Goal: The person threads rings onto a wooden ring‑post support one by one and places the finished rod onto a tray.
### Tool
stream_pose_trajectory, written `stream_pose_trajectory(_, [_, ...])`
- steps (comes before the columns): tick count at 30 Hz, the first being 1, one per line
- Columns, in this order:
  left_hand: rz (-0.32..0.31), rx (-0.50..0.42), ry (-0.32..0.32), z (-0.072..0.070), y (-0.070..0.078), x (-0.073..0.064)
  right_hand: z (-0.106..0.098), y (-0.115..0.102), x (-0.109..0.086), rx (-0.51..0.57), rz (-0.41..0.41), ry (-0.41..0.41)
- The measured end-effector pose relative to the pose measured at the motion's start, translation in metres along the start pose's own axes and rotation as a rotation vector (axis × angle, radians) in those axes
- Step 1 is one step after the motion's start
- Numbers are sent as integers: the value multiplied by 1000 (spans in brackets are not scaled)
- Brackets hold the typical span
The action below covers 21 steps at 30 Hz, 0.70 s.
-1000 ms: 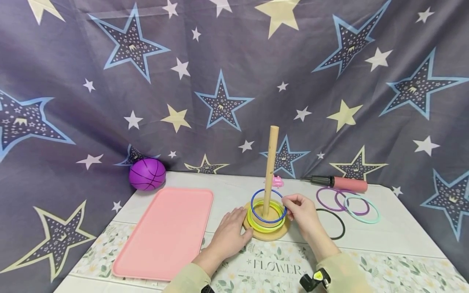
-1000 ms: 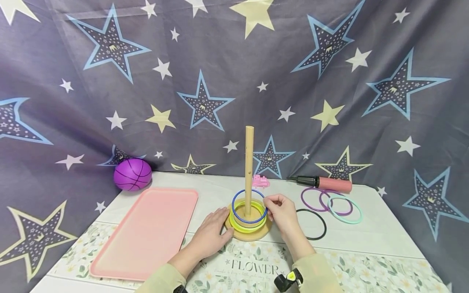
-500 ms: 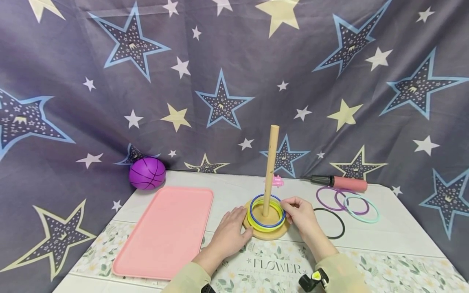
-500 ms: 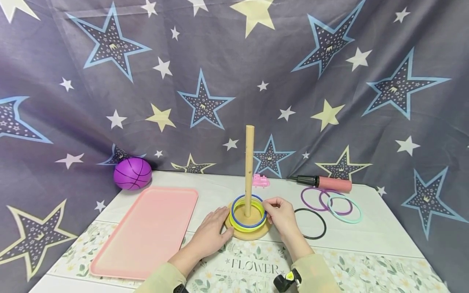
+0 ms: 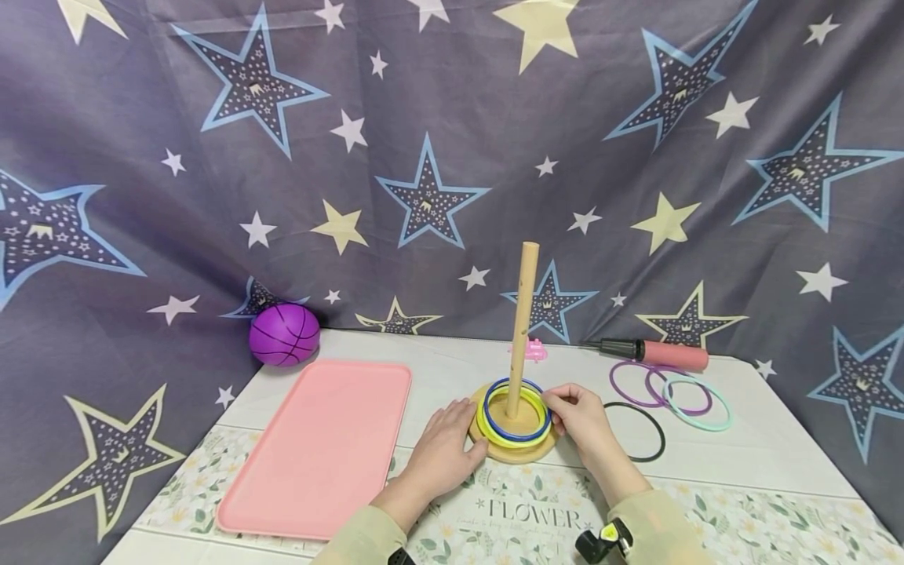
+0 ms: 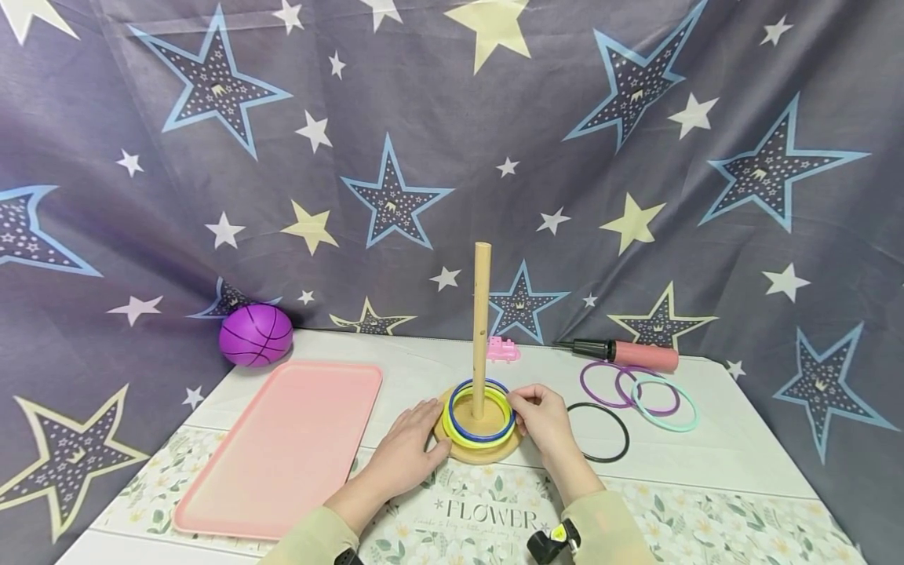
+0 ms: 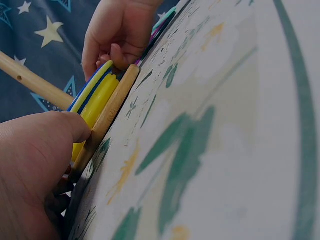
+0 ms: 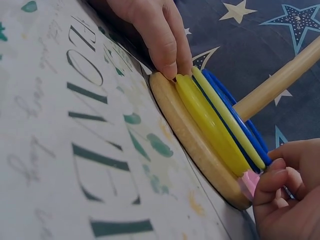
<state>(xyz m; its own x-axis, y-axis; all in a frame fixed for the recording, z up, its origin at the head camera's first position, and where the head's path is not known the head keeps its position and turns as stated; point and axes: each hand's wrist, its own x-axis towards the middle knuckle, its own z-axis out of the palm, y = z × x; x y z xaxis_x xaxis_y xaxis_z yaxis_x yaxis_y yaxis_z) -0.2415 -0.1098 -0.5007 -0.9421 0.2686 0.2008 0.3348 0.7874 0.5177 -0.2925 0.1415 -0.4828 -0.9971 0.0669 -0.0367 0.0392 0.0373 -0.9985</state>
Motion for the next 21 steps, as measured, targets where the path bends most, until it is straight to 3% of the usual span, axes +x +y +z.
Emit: stream_pose_trajectory(21, [3,-4,-4,-1,1,-1,-4,-8,-3,-7,-19,13])
